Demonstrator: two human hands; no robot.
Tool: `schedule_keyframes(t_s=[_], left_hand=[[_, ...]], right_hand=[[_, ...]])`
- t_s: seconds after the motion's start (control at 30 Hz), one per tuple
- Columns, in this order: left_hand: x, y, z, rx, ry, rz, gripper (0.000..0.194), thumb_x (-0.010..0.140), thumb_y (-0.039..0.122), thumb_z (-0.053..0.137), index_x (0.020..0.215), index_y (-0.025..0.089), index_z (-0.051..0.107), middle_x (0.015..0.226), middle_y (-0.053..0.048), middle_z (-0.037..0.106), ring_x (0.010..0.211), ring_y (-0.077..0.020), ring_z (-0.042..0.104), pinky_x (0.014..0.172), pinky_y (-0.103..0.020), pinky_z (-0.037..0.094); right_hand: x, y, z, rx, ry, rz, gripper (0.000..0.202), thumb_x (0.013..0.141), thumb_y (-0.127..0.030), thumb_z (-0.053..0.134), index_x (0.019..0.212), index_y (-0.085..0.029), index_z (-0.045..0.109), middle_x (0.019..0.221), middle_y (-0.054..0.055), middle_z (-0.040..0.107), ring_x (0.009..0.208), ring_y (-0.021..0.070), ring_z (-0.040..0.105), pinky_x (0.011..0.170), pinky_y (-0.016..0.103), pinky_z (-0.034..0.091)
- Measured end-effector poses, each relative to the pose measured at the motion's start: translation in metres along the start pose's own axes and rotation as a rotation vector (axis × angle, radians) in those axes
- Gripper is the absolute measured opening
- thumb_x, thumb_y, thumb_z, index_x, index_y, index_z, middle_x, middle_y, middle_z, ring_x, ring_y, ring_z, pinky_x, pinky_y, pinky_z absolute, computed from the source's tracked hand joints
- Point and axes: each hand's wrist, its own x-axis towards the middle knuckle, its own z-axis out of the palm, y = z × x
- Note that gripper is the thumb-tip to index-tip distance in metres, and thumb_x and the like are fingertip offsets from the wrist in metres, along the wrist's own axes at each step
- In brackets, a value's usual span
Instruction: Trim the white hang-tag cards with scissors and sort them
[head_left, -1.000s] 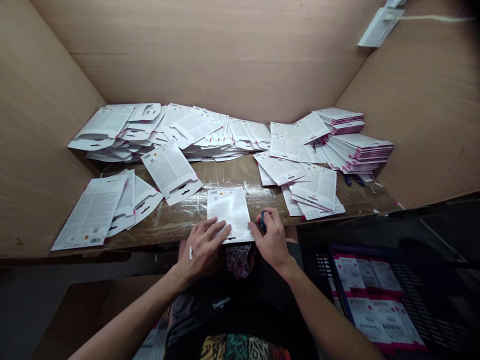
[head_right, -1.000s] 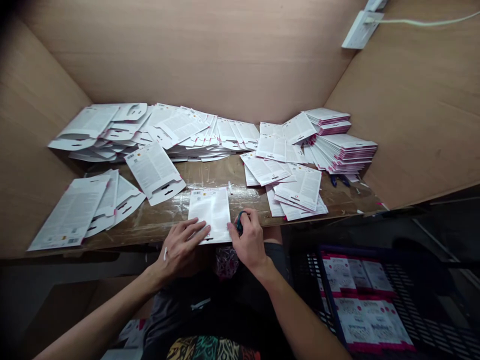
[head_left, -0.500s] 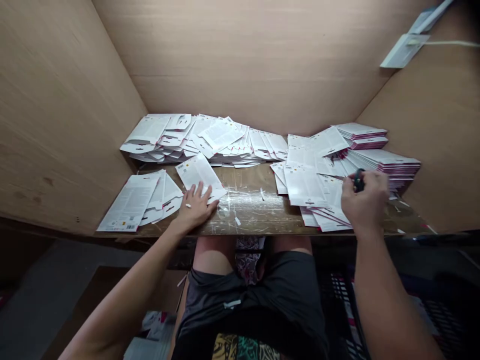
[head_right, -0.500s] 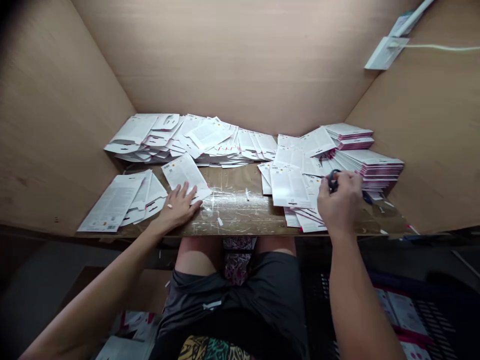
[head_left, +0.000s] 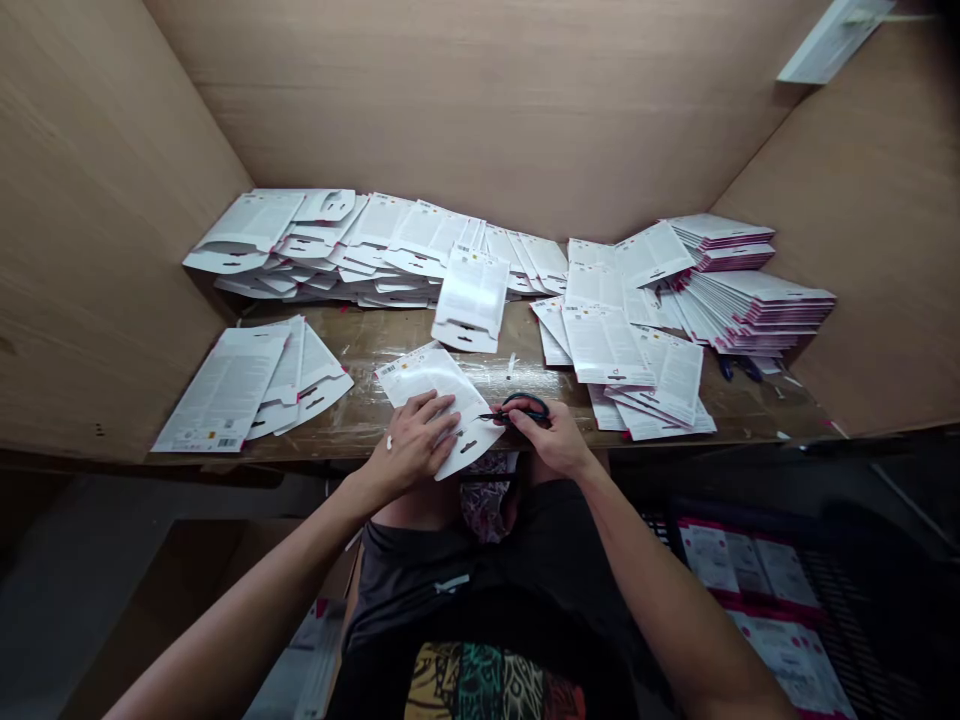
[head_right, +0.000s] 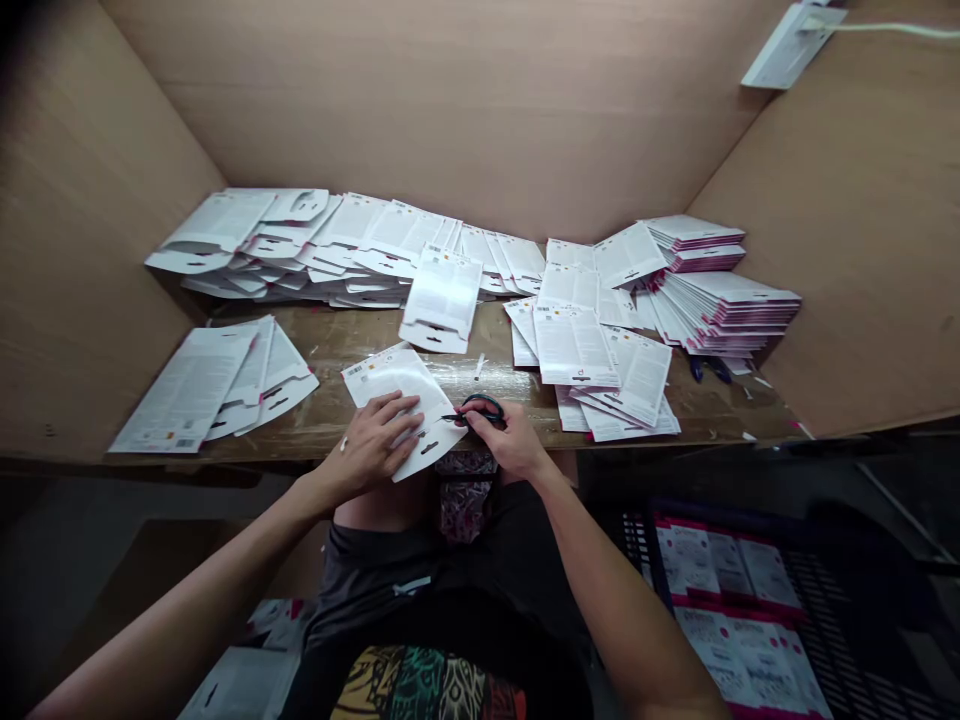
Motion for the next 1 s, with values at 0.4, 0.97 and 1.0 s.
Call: schedule_keyframes(t_s=[0.4, 0.97, 1.0], left_hand=[[0.001, -0.001, 0.001, -0.015, -0.012, -0.002, 0.032, 0.105, 0.035, 0.059, 0.131, 0.025, 0.074, 0.155, -0.009, 0.064, 0.147, -0.036, 0.048, 0.12, -0.058, 0.046], [0.026, 0.01, -0.012, 0.017, -0.084, -0.084, 0.019, 0.102, 0.036, 0.065, 0.113, 0.027, 0.078, 0.133, -0.01, 0.071, 0.123, -0.0347, 0.056, 0.1, -0.054, 0.052], [0.031, 0.012, -0.013, 0.029, -0.102, -0.101, 0.019, 0.102, 0.036, 0.065, 0.113, 0.028, 0.078, 0.13, -0.01, 0.071, 0.121, -0.0351, 0.056, 0.096, -0.053, 0.052]], right_hand=[[0.01, 0.005, 0.008, -0.002, -0.089, 0.025, 0.026, 0.098, -0.049, 0.076, 0.105, -0.025, 0.082, 0.103, 0.006, 0.083, 0.098, 0.0278, 0.082, 0.093, 0.044, 0.066], [0.019, -0.001, 0.015, 0.346, 0.051, 0.119, 0.043, 0.089, -0.063, 0.083, 0.105, -0.024, 0.075, 0.134, 0.007, 0.07, 0.12, 0.0261, 0.074, 0.095, 0.043, 0.07], [0.02, 0.001, 0.019, 0.345, 0.043, 0.112, 0.043, 0.09, -0.064, 0.082, 0.105, -0.024, 0.074, 0.136, 0.007, 0.069, 0.124, 0.026, 0.072, 0.096, 0.042, 0.07]])
